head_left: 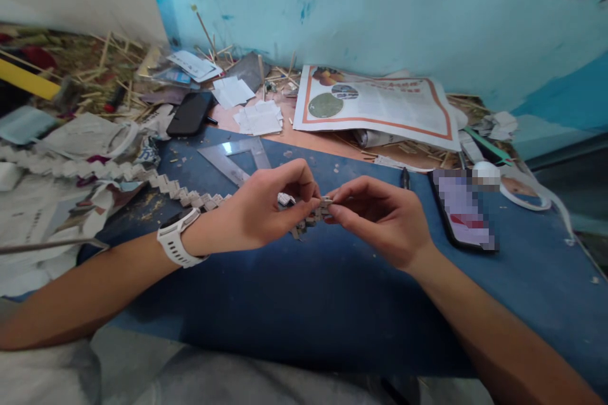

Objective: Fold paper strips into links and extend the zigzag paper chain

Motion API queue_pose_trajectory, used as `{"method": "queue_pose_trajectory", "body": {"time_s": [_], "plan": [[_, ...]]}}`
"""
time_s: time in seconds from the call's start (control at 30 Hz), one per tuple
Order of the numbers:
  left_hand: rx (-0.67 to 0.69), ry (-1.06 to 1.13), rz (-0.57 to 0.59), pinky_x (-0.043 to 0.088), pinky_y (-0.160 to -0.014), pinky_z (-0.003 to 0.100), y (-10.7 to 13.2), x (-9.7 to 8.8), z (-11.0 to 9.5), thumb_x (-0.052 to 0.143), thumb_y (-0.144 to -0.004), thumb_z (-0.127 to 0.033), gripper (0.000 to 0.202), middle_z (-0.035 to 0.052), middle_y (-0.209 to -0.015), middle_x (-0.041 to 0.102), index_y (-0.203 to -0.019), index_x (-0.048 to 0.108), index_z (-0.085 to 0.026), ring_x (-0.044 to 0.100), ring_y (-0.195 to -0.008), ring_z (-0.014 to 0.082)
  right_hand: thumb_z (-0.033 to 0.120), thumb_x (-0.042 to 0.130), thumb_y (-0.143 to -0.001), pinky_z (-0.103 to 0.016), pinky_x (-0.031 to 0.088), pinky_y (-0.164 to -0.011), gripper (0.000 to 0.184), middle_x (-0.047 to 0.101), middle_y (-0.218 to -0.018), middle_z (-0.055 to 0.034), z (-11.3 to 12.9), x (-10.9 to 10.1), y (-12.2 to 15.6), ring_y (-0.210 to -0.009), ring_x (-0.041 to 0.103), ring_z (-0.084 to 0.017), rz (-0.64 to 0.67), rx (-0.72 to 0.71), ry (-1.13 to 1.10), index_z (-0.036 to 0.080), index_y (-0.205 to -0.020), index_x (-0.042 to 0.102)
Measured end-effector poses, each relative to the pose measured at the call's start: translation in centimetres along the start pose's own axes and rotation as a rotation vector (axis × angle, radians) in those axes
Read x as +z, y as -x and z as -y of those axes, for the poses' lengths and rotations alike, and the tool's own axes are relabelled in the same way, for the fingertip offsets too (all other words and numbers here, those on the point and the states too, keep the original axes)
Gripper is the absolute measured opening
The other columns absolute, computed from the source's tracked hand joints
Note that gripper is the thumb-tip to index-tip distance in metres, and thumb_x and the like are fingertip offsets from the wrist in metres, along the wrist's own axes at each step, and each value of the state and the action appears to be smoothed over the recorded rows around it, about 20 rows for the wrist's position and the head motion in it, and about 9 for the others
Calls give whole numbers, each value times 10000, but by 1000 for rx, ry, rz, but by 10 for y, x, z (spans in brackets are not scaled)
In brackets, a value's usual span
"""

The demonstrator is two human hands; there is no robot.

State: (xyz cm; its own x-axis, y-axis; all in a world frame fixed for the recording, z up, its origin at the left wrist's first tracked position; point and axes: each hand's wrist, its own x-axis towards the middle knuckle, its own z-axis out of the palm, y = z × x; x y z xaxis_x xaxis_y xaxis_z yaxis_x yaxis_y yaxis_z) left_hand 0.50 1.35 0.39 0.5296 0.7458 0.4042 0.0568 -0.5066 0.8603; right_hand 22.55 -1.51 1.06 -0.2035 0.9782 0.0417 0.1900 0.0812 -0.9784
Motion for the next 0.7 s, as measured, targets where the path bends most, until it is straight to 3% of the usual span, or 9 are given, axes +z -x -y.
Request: {"method": "queue_pose_trajectory", "body": {"time_s": [0.2, 0.33, 0.53, 0.7], "plan": [[25, -34, -29, 589, -712, 260, 2, 2, 2, 640, -972, -120, 213, 12, -853, 685, -853, 496, -222, 689, -782, 136, 598, 918, -770, -371, 717, -737, 418, 761, -889, -40, 0, 0, -2, -742, 757, -191, 34, -5, -72, 227, -815, 733], [54, -37, -54, 614, -779, 256, 2, 2, 4, 645, -970, -89, 217, 7, -870, 693, -860, 509, -216, 705, -811, 125, 623, 900, -784, -371, 727, -768, 439, 690, -879, -23, 0, 0, -4, -796, 731, -186, 26, -19, -61, 225, -820, 718], [106, -126, -111, 654, -875, 302, 2, 5, 9, 739, -955, -156, 116, 55, -1003, 740, -981, 631, -190, 748, -937, 168, 678, 884, -773, -389, 736, -725, 499, 702, -864, -31, -4, 2, -5, -797, 729, -200, 5, 24, -55, 216, -848, 708], [-39, 66, -48, 674, -899, 266, 2, 8, 10, 770, -933, -175, 224, 57, -1032, 789, -1129, 662, -178, 810, -942, 168, 656, 897, -771, -394, 735, -765, 477, 743, -856, -35, -3, 2, -4, -796, 762, -207, -12, 7, -60, 215, -845, 729]]}}
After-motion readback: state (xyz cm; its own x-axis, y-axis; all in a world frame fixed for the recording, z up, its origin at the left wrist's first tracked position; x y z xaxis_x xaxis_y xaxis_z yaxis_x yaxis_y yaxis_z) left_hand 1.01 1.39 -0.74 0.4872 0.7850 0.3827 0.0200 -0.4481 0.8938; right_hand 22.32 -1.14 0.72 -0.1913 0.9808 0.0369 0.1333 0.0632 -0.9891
